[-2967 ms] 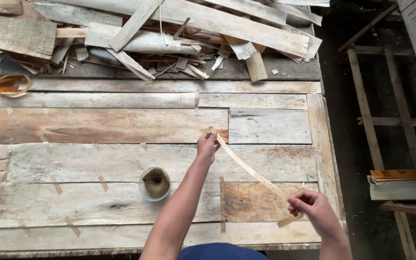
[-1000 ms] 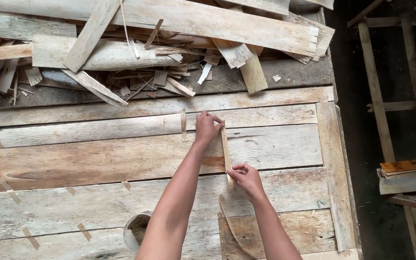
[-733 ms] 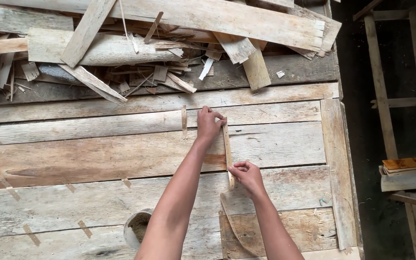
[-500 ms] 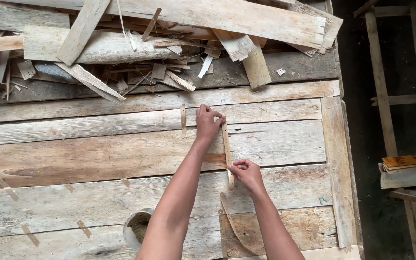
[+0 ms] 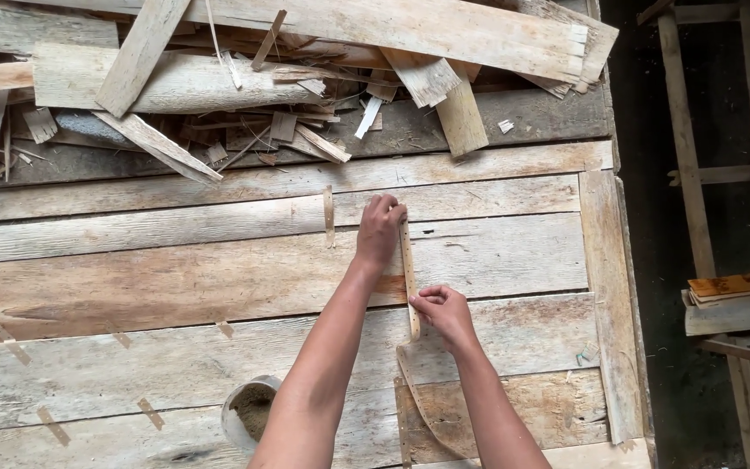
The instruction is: The person repeatedly dips a thin wooden strip into a small container of paste and applies it to gaps between planks on a wooden workbench. The hands move methodically across the surface, placing the strips into seams and pressing them down.
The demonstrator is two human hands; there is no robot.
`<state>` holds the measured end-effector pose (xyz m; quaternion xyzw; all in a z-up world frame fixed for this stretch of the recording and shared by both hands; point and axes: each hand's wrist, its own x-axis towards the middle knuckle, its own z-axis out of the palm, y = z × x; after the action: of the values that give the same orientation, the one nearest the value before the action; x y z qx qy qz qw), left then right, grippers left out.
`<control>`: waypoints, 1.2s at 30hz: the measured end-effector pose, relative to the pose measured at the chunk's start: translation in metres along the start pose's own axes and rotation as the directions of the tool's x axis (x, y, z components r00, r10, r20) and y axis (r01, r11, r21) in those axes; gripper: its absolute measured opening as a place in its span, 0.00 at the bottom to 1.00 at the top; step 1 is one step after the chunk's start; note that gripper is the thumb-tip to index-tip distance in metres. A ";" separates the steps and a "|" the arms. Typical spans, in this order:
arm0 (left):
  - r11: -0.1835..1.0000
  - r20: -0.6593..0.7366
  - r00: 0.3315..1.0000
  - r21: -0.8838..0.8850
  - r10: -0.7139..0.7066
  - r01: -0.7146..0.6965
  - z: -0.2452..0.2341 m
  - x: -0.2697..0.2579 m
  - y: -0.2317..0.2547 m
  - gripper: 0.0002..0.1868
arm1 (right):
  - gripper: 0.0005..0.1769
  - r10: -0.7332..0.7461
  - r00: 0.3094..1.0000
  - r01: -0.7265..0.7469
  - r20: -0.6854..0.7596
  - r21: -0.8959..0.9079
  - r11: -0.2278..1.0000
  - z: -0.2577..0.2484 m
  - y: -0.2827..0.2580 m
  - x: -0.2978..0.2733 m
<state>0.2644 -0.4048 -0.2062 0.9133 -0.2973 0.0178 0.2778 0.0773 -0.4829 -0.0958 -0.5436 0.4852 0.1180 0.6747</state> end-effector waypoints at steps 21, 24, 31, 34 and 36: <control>0.976 0.362 0.932 0.212 -0.035 -0.046 -0.074 -0.030 0.038 0.34 | 0.18 -0.023 0.999 0.017 -0.032 -0.180 0.984 0.004 -0.001 -0.020; 0.979 0.408 0.910 0.202 -0.066 -0.020 -0.088 -0.029 0.048 0.34 | 0.19 -0.024 0.999 0.017 -0.034 -0.185 0.983 0.002 0.007 -0.017; 0.976 0.387 0.921 0.211 -0.040 -0.046 -0.073 -0.037 0.043 0.39 | 0.19 -0.015 0.999 0.010 -0.031 -0.157 0.988 -0.003 0.011 -0.029; 0.975 0.392 0.919 0.216 -0.036 -0.053 -0.068 -0.045 0.045 0.38 | 0.19 -0.010 0.999 0.006 -0.034 -0.140 0.990 -0.003 0.011 -0.032; 0.984 0.440 0.896 0.174 -0.058 -0.022 -0.069 -0.050 0.048 0.40 | 0.21 -0.009 1.000 0.006 -0.019 -0.147 0.989 -0.004 0.015 -0.031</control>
<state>0.2063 -0.3745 -0.1340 0.9168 -0.3416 -0.1670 0.1219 0.0496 -0.4696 -0.0806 -0.5947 0.4798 0.1454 0.6284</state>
